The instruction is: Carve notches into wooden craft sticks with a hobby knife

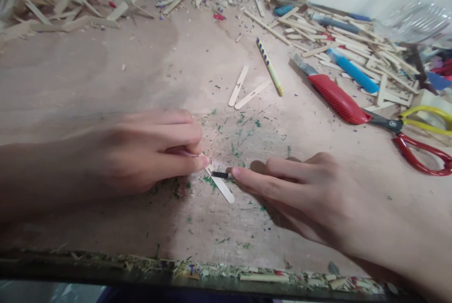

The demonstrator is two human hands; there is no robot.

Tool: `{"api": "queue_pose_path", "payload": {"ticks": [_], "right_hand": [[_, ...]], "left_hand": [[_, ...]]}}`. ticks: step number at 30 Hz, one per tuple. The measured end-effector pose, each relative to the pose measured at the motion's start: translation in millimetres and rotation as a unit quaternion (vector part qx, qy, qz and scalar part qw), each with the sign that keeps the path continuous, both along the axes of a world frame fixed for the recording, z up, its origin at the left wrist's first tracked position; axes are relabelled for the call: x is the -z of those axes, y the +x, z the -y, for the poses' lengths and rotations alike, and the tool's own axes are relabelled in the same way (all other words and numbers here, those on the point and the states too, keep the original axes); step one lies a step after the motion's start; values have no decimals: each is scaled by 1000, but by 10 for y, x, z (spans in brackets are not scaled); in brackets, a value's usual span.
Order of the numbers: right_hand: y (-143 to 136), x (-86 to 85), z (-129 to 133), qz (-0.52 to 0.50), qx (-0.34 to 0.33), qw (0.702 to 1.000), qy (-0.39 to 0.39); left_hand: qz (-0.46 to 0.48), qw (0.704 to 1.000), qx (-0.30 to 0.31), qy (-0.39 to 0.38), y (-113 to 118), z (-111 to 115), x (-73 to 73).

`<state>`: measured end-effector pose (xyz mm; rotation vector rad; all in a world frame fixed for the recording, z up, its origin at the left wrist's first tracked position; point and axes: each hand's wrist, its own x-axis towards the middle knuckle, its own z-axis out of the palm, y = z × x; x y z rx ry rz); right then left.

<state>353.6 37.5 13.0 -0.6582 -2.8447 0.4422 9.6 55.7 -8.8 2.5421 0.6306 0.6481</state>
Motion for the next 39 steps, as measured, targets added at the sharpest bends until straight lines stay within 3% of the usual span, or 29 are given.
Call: {"api": "queue_pose_path", "payload": {"ticks": [6,13,22,27,32,39], "right_hand": [[-25,-37,-52,14,-18,999,44],[-58,-78,-99,17,-45,999,9],[44,14,-52,-19,23,998,-56],[-45,-57,-91,-63,77,990,-99],[-108,-153,-151,-70,113,989,-64],[-130,-161,-163,-85,122,987,-58]], "left_hand": [[-11,1000,10,14,-6,0,0],[-13,998,6,58,-9,15,13],[-38,996,13,75,-20,-6,-13],[-51,996,32,73,-20,-9,-46],[-56,991,28,117,-47,-23,6],[-43,999,-10,-3,-1,8,-95]]}}
